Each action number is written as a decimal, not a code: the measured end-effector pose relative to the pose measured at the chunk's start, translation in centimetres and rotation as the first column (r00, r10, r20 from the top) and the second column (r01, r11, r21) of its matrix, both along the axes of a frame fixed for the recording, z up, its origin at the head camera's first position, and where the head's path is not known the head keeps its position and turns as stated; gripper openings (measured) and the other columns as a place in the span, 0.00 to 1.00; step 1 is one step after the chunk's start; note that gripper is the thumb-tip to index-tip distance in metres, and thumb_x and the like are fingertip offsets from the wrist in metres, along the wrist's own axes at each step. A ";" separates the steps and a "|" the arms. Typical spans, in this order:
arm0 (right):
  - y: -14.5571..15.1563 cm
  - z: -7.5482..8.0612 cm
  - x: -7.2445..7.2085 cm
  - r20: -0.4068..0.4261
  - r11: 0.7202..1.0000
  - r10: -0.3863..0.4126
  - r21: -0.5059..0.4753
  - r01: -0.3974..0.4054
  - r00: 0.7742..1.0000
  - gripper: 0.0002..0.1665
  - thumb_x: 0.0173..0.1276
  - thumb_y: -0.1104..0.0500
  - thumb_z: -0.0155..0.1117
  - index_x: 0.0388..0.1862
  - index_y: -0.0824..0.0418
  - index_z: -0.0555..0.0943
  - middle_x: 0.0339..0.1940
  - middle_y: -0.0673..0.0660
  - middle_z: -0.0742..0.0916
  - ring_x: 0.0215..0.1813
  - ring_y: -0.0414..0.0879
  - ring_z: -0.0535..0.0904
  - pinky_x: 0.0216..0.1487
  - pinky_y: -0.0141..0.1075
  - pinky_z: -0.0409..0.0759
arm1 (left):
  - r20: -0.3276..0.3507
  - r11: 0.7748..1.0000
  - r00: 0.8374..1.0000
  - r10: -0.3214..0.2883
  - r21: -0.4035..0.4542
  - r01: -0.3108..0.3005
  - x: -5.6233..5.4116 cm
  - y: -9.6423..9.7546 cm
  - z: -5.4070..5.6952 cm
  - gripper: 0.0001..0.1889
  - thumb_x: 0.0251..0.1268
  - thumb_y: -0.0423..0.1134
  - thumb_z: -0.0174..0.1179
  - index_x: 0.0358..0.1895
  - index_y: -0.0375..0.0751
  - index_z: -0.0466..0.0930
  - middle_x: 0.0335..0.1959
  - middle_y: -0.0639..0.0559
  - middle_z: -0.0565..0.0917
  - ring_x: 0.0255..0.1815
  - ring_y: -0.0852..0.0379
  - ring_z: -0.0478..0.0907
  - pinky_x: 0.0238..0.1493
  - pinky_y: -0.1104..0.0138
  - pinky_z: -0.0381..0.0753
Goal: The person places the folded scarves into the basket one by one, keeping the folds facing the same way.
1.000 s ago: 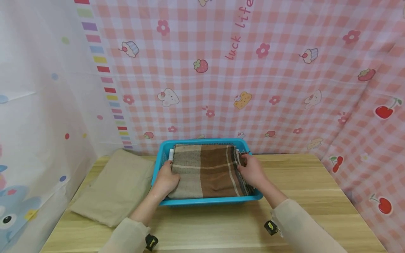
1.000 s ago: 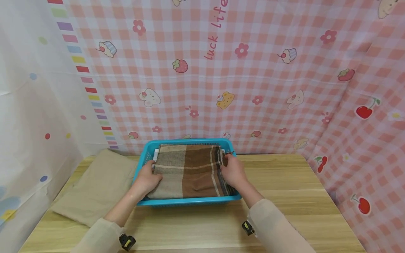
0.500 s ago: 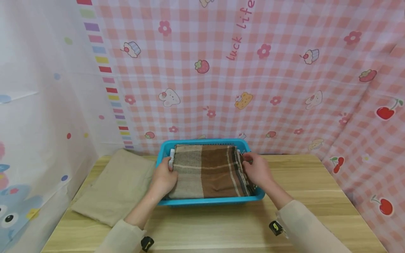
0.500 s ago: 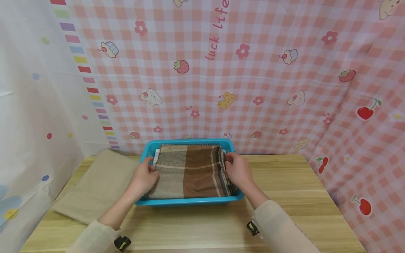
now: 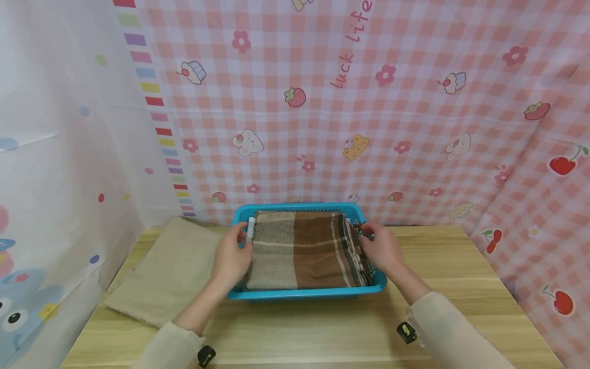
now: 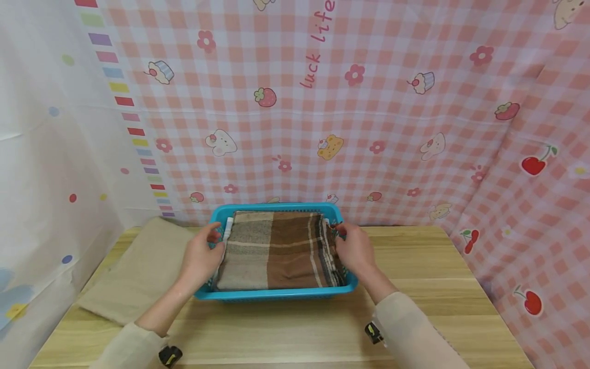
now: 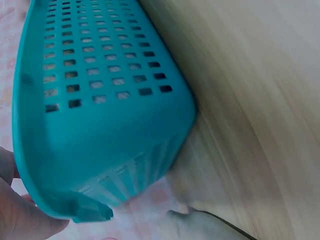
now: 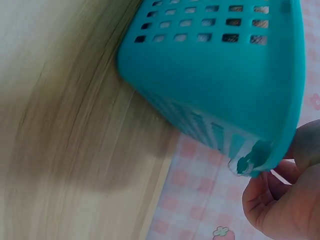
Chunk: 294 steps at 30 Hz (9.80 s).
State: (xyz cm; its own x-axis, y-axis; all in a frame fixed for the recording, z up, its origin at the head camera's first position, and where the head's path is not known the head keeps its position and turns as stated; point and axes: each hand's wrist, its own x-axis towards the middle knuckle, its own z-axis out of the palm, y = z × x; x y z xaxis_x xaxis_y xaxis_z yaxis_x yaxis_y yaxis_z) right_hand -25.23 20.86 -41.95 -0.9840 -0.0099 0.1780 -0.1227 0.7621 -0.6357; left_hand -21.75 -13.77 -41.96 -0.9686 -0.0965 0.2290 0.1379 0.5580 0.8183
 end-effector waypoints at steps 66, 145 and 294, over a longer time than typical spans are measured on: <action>5.9 -0.3 -0.5 0.111 0.999 0.032 0.028 -0.035 0.993 0.19 0.78 0.60 0.62 0.53 0.77 0.84 0.42 0.68 0.89 0.41 0.55 0.86 0.39 0.47 0.85 | 0.253 0.838 0.962 0.105 -0.544 0.051 1.8 -8.4 -4.9 0.38 0.64 0.35 0.66 0.73 0.20 0.63 0.71 0.16 0.63 0.65 0.18 0.67 0.56 0.29 0.74; 14.0 0.3 0.7 0.119 0.994 -0.038 0.106 0.025 0.992 0.27 0.81 0.56 0.60 0.59 0.82 0.78 0.50 0.78 0.85 0.45 0.64 0.85 0.43 0.56 0.86 | 0.244 0.802 0.967 0.077 -0.592 0.085 1.3 -9.8 -5.5 0.27 0.54 0.28 0.67 0.59 0.22 0.72 0.45 0.27 0.79 0.40 0.26 0.81 0.34 0.39 0.83; 1.6 3.6 4.3 -0.103 0.981 0.186 0.080 -0.178 0.977 0.37 0.78 0.45 0.65 0.74 0.67 0.73 0.78 0.70 0.71 0.78 0.69 0.63 0.71 0.68 0.63 | 0.063 0.705 0.934 -0.352 -0.639 0.309 7.6 -7.5 -7.0 0.33 0.45 0.16 0.61 0.61 0.31 0.84 0.58 0.34 0.85 0.55 0.31 0.84 0.58 0.43 0.82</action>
State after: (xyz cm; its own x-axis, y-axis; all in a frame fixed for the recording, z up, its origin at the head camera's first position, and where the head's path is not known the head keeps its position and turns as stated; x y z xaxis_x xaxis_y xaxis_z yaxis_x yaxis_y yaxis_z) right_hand -20.93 22.43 -38.32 -0.9390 -0.2035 0.2771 -0.3296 0.7623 -0.5570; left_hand -14.15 -21.30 -48.99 -0.8931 0.4141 0.1759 0.4487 0.8488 0.2796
